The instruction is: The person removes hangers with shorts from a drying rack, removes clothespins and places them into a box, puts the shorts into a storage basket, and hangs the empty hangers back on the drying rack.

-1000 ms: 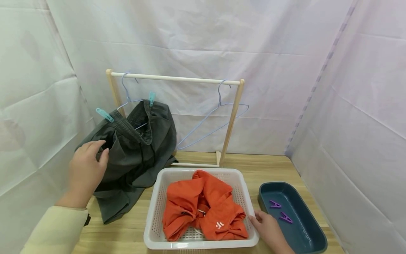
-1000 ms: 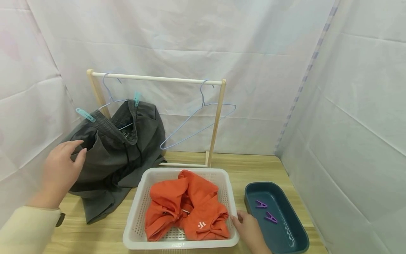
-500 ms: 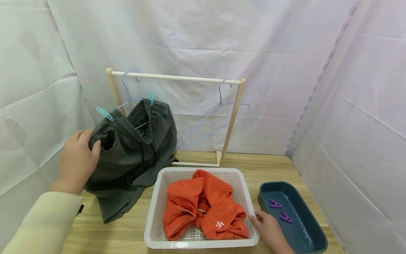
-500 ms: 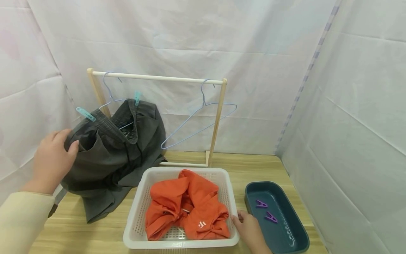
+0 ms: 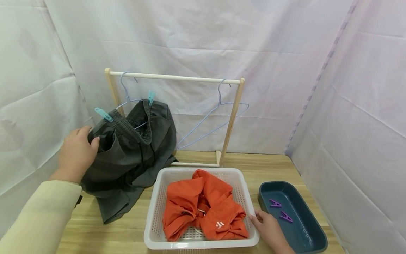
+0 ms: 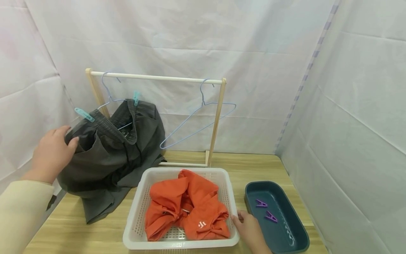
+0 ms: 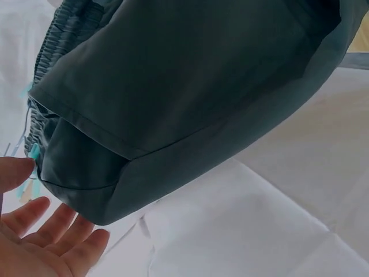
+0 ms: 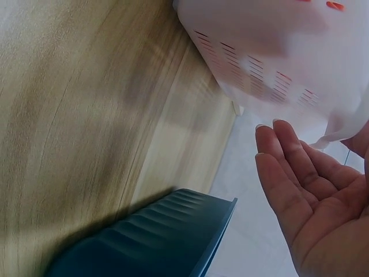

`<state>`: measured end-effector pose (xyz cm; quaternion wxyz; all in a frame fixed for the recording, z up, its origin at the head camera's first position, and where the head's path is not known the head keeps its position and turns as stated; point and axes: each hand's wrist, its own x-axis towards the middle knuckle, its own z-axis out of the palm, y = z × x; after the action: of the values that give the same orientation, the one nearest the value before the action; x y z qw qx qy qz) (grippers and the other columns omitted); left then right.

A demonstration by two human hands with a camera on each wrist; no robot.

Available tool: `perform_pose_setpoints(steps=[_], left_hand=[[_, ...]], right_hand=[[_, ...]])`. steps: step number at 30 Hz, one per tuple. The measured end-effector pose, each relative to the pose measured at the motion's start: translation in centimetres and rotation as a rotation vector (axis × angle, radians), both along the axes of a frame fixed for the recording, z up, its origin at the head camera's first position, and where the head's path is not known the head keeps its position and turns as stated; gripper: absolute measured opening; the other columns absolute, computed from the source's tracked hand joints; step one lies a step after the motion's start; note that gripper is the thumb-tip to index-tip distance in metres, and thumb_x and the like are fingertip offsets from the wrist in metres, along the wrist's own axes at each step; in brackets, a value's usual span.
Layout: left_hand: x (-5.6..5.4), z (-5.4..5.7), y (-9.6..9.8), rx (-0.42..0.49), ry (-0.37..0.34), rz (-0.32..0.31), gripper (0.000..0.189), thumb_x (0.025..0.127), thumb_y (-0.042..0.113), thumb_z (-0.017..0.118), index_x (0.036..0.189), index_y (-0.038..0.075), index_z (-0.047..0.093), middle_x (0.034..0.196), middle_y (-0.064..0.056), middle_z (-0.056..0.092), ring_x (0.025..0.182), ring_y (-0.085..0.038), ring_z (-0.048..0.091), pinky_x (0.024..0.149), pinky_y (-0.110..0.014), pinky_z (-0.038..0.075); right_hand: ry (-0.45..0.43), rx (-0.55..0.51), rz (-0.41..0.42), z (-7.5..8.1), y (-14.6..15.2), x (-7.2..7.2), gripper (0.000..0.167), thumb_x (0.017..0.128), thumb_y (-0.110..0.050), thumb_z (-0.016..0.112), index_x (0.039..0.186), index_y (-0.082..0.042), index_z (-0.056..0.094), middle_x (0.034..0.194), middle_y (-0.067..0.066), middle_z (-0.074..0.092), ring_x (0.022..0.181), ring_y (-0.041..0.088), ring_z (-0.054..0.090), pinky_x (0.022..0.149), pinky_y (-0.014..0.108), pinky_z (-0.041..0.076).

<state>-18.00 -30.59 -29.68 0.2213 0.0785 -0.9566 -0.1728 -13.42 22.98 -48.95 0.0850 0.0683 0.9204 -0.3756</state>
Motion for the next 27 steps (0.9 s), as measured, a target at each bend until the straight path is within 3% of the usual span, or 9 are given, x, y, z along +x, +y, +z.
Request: perform_pose_setpoints(steps=[7, 11, 27], left_hand=[[-0.8, 0.6, -0.4, -0.01, -0.131, -0.005, 0.05, 0.098, 0.019, 0.051, 0.137, -0.01, 0.037, 0.123, -0.042, 0.044, 0.106, -0.058, 0.045, 0.078, -0.068, 0.041], [-1.1, 0.7, -0.5, -0.005, -0.17, 0.004, 0.05, 0.1, 0.019, 0.047, 0.14, -0.009, 0.035, 0.126, -0.042, 0.043, 0.106, -0.058, 0.046, 0.074, -0.068, 0.042], [-1.9, -0.2, -0.6, 0.089, -0.129, 0.06, 0.034, 0.103, 0.014, 0.035, 0.122, -0.012, 0.043, 0.114, -0.041, 0.049, 0.094, -0.055, 0.05, 0.073, -0.061, 0.042]], right_hand=[[0.002, -0.002, -0.006, -0.1, 0.0, 0.0, 0.041, 0.09, -0.019, 0.068, 0.117, 0.011, 0.061, 0.094, 0.012, 0.07, 0.08, 0.018, 0.064, 0.075, 0.04, 0.058], [0.012, -0.007, -0.001, -0.1, -0.1, 0.0, 0.041, 0.09, -0.019, 0.068, 0.116, 0.012, 0.061, 0.093, 0.012, 0.07, 0.08, 0.018, 0.065, 0.074, 0.04, 0.058], [-0.014, -0.013, -0.019, -0.4, 0.1, 0.0, 0.043, 0.09, -0.023, 0.068, 0.117, 0.009, 0.062, 0.093, 0.01, 0.069, 0.079, 0.016, 0.063, 0.074, 0.039, 0.057]])
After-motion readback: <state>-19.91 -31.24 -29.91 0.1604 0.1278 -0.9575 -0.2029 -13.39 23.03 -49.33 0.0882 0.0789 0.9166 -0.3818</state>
